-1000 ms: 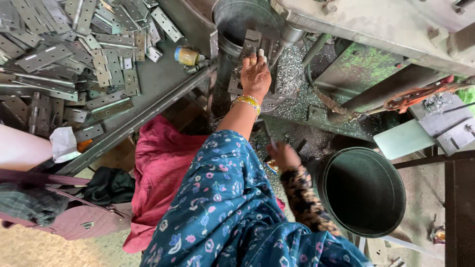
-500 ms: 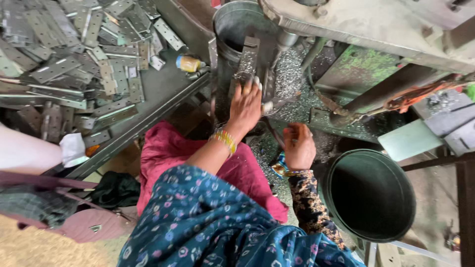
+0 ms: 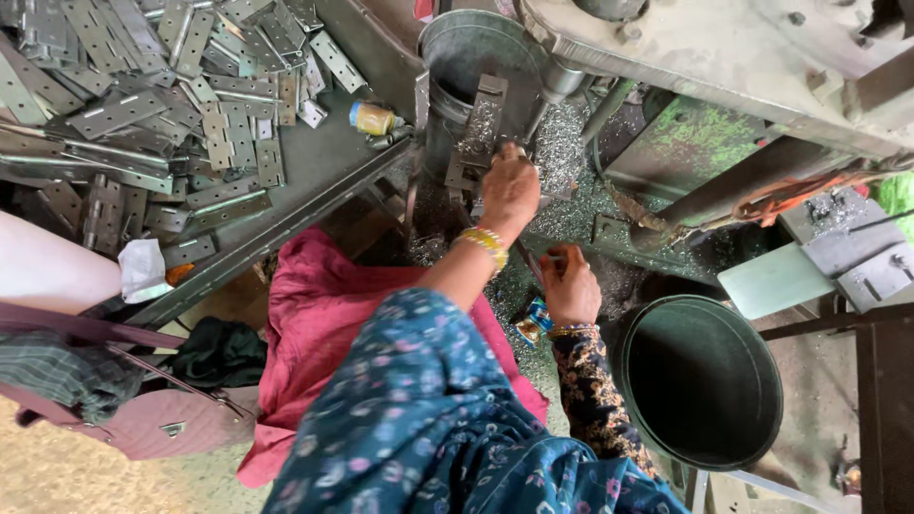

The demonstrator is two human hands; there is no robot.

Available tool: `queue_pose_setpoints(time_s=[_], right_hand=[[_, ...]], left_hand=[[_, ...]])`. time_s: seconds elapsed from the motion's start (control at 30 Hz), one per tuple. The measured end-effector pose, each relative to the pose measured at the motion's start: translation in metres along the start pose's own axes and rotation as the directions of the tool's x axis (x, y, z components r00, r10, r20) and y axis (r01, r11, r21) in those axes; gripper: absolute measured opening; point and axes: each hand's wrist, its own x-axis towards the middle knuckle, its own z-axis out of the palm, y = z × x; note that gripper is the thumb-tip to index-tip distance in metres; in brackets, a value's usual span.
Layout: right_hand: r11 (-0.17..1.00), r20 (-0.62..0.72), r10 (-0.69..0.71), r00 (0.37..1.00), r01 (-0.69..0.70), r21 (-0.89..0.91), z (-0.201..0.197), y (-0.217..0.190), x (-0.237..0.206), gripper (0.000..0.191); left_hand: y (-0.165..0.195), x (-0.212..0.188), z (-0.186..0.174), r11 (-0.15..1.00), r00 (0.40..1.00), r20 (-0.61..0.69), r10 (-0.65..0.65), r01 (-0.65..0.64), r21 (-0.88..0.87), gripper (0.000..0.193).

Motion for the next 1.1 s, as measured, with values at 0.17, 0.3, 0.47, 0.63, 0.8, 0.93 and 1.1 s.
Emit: queue_pose_setpoints(time_s=[0.17, 0.3, 0.47, 0.63, 0.8, 0.93, 1.1], right_hand=[[0.995, 0.157, 0.049, 0.986, -0.034, -0.096, 0.009, 0.006, 0.004, 0.051], [0.988, 0.248, -0.001, 0.969, 0.040, -0.152, 0.016, 0.022, 0.016, 0.059], [0.986, 0.316, 0.066, 0.946, -0.013, -0.165, 0.049, 0.067, 0.012, 0.052], [0.989, 0.366, 0.134, 0.921, -0.148, 0.010, 0.099, 0.105, -0.017, 0.049], [0.979, 0.334, 0.011, 0.943, 0.058, -0.194, 0.088, 0.123, 0.012, 0.051], [0.975, 0.406, 0.122, 0.906, -0.034, -0.219, 0.085, 0.120, 0.009, 0.055], [0.988, 0.425, 0.145, 0.894, -0.106, -0.114, 0.090, 0.111, -0.003, 0.057]], left_hand=[[-0.045, -0.045, -0.026, 0.965, 0.963, -0.128, 0.238, -0.219, 0.146, 0.054], [-0.032, -0.037, -0.029, 0.901, 0.962, -0.018, 0.272, -0.248, 0.356, 0.056], [-0.017, -0.004, -0.016, 0.932, 0.985, -0.023, 0.170, -0.153, 0.330, 0.053], [-0.034, -0.013, -0.009, 0.955, 0.972, -0.123, 0.200, -0.166, 0.248, 0.051], [-0.031, -0.001, -0.008, 0.924, 0.977, -0.086, 0.195, -0.153, 0.352, 0.037], [-0.023, 0.013, 0.000, 0.918, 0.980, -0.091, 0.176, -0.130, 0.375, 0.040], [-0.034, 0.009, 0.012, 0.948, 0.970, -0.130, 0.204, -0.163, 0.272, 0.037]])
